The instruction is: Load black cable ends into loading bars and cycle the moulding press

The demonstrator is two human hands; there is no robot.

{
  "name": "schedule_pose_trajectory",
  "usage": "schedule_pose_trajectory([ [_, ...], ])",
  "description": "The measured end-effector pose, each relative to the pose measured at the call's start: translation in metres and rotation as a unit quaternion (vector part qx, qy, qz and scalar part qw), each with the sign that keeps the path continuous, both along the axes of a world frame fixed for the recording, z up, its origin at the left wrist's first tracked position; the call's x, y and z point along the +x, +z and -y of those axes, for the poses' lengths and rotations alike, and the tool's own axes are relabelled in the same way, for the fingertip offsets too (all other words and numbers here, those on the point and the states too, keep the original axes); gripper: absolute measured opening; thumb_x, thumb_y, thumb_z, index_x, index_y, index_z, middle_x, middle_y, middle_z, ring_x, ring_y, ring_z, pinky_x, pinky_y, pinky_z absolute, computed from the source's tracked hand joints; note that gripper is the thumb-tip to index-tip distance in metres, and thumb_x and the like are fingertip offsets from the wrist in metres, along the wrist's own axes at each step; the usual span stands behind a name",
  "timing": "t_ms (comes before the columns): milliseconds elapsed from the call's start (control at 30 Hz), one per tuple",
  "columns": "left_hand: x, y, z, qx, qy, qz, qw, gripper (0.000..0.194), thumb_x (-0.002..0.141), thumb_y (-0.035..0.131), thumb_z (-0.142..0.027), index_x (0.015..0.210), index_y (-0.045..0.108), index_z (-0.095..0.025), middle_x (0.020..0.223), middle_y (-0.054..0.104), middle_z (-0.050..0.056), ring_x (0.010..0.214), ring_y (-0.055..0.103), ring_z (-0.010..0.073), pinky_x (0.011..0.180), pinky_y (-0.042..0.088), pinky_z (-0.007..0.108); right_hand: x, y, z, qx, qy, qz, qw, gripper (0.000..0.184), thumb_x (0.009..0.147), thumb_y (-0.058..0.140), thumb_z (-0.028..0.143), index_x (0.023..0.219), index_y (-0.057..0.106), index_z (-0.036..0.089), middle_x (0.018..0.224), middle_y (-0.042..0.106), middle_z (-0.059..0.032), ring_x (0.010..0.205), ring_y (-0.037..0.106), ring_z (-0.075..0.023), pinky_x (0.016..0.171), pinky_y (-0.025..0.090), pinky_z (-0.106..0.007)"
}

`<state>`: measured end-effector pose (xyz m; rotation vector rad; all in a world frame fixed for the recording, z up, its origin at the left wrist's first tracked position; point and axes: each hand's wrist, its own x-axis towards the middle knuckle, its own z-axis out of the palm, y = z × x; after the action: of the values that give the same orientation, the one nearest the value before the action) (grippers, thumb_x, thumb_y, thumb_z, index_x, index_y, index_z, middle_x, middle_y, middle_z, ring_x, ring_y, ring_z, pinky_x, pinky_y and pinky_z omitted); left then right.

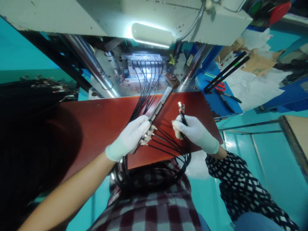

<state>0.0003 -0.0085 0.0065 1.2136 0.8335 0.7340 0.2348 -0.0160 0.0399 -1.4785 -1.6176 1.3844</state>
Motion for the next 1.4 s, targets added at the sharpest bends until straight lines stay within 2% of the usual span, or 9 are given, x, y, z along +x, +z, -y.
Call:
schedule_pose_trajectory([
  [167,-0.004,-0.001,-0.003,0.034,-0.022,-0.026,0.999,0.034,0.1,0.049,-0.048,0.084,0.048,-0.018,0.07,0.047,-0.004,0.059,0.042,0.0081,0.052,0.038,0.02,-0.025,-0.002,-0.005,0.045,0.028,0.033,0.998,0.038,0.093,0.057,0.034,0.06,0.055,0.017,0.058,0.061,0.0026,0.057,0.055,-0.0101,0.062,0.039,-0.025],
  [400,-0.005,-0.004,-0.003,0.013,-0.037,-0.011,0.999,0.034,0.099,0.05,-0.048,0.086,0.051,-0.016,0.071,0.049,-0.002,0.059,0.044,0.0083,0.052,0.04,0.02,-0.01,-0.013,-0.002,-0.037,0.077,-0.066,0.994,0.02,0.09,0.054,0.023,0.075,0.064,0.015,0.07,0.062,0.001,0.067,0.056,-0.0111,0.065,0.043,-0.024],
  [567,-0.003,-0.004,-0.004,-0.104,-0.019,0.092,0.99,0.034,0.095,0.056,-0.049,0.09,0.056,-0.015,0.073,0.053,0.0,0.053,0.046,0.007,0.044,0.036,0.018,0.002,-0.021,0.01,-0.041,-0.002,-0.145,0.989,0.027,0.097,0.053,0.041,0.093,0.062,0.017,0.065,0.059,0.0026,0.058,0.052,-0.0109,0.058,0.041,-0.025],
  [667,-0.005,0.0,-0.006,-0.189,-0.007,0.163,0.968,0.034,0.09,0.063,-0.048,0.09,0.057,-0.015,0.069,0.047,-0.001,0.049,0.042,0.0055,0.041,0.031,0.015,0.002,-0.021,0.016,-0.029,-0.058,-0.243,0.968,0.022,0.097,0.051,0.041,0.091,0.053,0.02,0.06,0.053,0.0064,0.052,0.043,-0.0089,0.053,0.034,-0.024],
  [867,-0.016,0.009,-0.007,-0.312,-0.114,0.254,0.908,0.037,0.086,0.068,-0.05,0.08,0.056,-0.015,0.067,0.033,-0.005,0.046,0.026,0.0012,0.038,0.026,0.011,-0.008,-0.014,0.013,-0.051,-0.082,-0.264,0.96,0.021,0.09,0.061,0.032,0.078,0.052,0.018,0.056,0.051,0.0057,0.049,0.04,-0.0073,0.048,0.027,-0.023],
  [967,-0.017,0.005,-0.004,-0.251,-0.141,0.222,0.932,0.038,0.087,0.064,-0.053,0.083,0.056,-0.016,0.068,0.038,-0.004,0.046,0.03,0.0022,0.038,0.027,0.012,-0.011,-0.011,0.013,-0.043,-0.074,-0.296,0.951,0.017,0.085,0.068,0.03,0.081,0.057,0.017,0.054,0.052,0.0061,0.046,0.04,-0.0066,0.045,0.026,-0.022],
  [1133,-0.009,0.001,-0.001,-0.113,-0.041,0.11,0.987,0.036,0.093,0.057,-0.052,0.092,0.055,-0.016,0.073,0.051,0.0,0.051,0.047,0.0066,0.041,0.035,0.016,-0.012,-0.005,0.019,-0.025,-0.019,-0.332,0.943,0.014,0.089,0.064,0.03,0.089,0.064,0.017,0.054,0.057,0.0049,0.041,0.042,-0.0063,0.042,0.026,-0.021],
  [1233,-0.005,0.005,-0.001,-0.061,-0.019,0.052,0.997,0.035,0.097,0.053,-0.05,0.089,0.053,-0.015,0.072,0.052,-0.001,0.052,0.046,0.0063,0.045,0.038,0.018,-0.016,0.001,0.017,-0.012,-0.046,-0.274,0.961,0.027,0.095,0.057,0.039,0.099,0.068,0.015,0.046,0.051,0.0072,0.037,0.036,-0.0056,0.04,0.024,-0.02],
  [1400,-0.007,0.008,-0.001,0.043,-0.025,-0.063,0.997,0.036,0.099,0.048,-0.049,0.085,0.051,-0.017,0.071,0.049,-0.002,0.059,0.044,0.0084,0.053,0.038,0.02,-0.027,0.004,0.003,-0.021,-0.108,-0.143,0.984,0.029,0.09,0.062,0.041,0.084,0.069,0.014,0.061,0.065,0.0001,0.046,0.048,-0.0063,0.046,0.035,-0.019],
])
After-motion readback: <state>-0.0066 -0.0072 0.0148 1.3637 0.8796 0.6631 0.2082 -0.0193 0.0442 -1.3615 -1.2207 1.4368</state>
